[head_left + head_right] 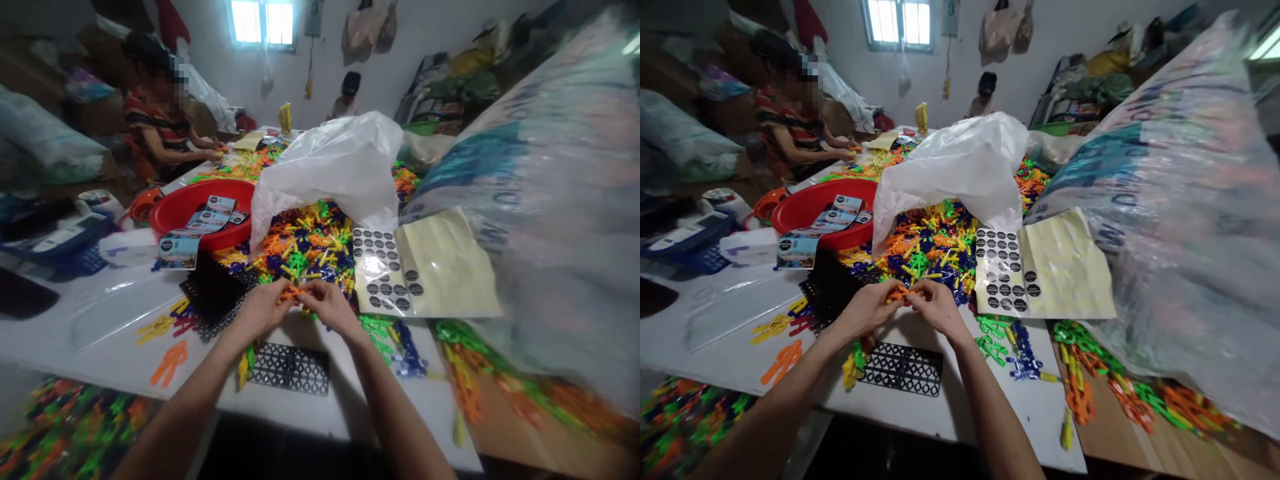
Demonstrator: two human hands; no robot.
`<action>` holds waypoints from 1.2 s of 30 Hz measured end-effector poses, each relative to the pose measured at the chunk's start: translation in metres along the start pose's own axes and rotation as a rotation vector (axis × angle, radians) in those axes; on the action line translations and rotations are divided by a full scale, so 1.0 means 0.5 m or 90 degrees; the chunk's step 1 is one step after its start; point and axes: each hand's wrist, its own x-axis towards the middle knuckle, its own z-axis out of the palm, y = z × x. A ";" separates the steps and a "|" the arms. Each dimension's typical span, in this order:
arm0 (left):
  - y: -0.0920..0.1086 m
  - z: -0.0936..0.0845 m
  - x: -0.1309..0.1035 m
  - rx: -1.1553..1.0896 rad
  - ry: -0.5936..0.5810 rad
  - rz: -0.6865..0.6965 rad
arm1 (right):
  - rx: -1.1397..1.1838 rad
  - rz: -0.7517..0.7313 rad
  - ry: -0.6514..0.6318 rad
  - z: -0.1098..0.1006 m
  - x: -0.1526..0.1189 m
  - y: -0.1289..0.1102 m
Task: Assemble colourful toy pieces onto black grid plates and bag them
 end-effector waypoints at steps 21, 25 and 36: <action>-0.054 0.088 -0.199 0.051 0.158 -0.092 | -0.117 0.131 0.010 0.217 -0.166 0.117; -0.064 0.104 -0.193 0.016 0.166 -0.115 | -0.145 0.017 -0.014 0.259 -0.175 0.139; -0.065 0.106 -0.213 0.118 0.196 -0.109 | -0.480 -0.040 -0.142 0.275 -0.138 0.136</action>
